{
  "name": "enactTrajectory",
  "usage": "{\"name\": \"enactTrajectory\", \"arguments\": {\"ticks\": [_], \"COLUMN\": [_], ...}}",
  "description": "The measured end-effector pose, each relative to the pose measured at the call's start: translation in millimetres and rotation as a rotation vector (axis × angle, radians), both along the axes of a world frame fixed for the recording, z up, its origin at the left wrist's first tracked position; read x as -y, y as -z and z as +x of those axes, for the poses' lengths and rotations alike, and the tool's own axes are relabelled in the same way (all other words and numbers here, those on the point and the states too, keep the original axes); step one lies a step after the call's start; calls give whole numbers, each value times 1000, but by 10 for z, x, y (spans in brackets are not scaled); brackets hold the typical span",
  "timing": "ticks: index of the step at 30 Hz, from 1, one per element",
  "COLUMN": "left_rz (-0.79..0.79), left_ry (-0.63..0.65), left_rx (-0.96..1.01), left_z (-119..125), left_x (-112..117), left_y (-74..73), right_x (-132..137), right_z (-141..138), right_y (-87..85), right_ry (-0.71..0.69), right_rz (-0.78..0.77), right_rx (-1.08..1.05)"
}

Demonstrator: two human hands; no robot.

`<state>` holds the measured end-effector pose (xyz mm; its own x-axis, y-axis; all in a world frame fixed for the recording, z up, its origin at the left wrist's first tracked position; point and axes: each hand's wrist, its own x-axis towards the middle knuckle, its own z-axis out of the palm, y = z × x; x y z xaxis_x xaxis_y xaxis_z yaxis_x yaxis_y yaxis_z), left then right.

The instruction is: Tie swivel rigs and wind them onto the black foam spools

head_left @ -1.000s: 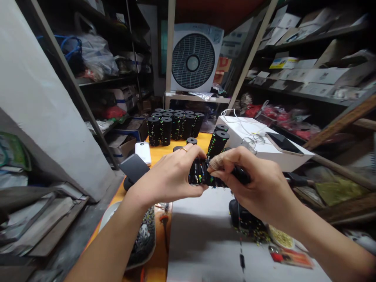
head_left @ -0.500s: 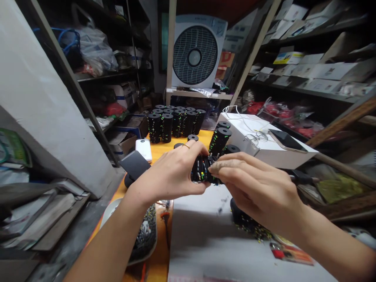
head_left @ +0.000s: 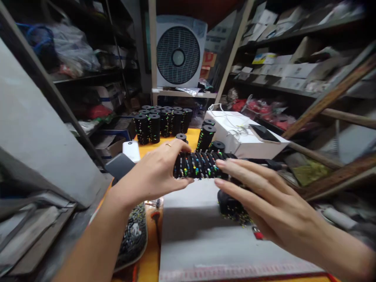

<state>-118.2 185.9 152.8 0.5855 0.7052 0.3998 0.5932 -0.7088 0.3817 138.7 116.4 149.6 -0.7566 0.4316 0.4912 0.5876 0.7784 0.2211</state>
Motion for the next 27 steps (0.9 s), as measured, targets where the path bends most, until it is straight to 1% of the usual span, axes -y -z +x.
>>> {"name": "enactTrajectory", "arguments": {"ticks": [2, 4, 5, 6, 7, 9, 11, 13, 15, 17, 20, 23, 25, 27], "left_rz": [22, -11, -47, -81, -107, -130, -132, -116, -81, -56, -55, -106, -146, -181], "left_ry": [7, 24, 24, 19, 13, 2, 5, 11, 36, 64, 64, 23, 25, 39], "left_rx": [-45, -99, -121, -138, -148, -150, -139, -118, -95, -73, -51, -28, 0, 28], "left_z": [-54, -125, -159, -188, -208, -217, -195, -162, -139, -135, -156, -179, -185, -186], "left_x": [4, 3, 1, -3, -7, -18, -29, -38, -46, -57, -86, -109, -107, -93], "left_y": [-16, -21, -18, -12, -4, 13, 22, 18, 5, -8, 0, 27, 33, 22], "right_x": [169, 313, 367, 407, 433, 448, 432, 408, 399, 418, 479, 529, 546, 564], "right_z": [212, 388, 455, 505, 540, 571, 571, 556, 531, 491, 411, 342, 310, 283], "right_y": [131, 356, 493, 635, 773, 1007, 1163, 1244, 1274, 1285, 1325, 1423, 1475, 1459], "right_ry": [119, 249, 339, 437, 481, 544, 584, 630, 668, 674, 624, 568, 539, 505], "right_rz": [-147, -382, -448, -492, -502, -508, -498, -481, -459, -447, -438, -402, -370, -355], "right_rx": [-119, -126, -114, -113, -119, -137, -164, -196, -223, -237, -240, -247, -263, -285]}}
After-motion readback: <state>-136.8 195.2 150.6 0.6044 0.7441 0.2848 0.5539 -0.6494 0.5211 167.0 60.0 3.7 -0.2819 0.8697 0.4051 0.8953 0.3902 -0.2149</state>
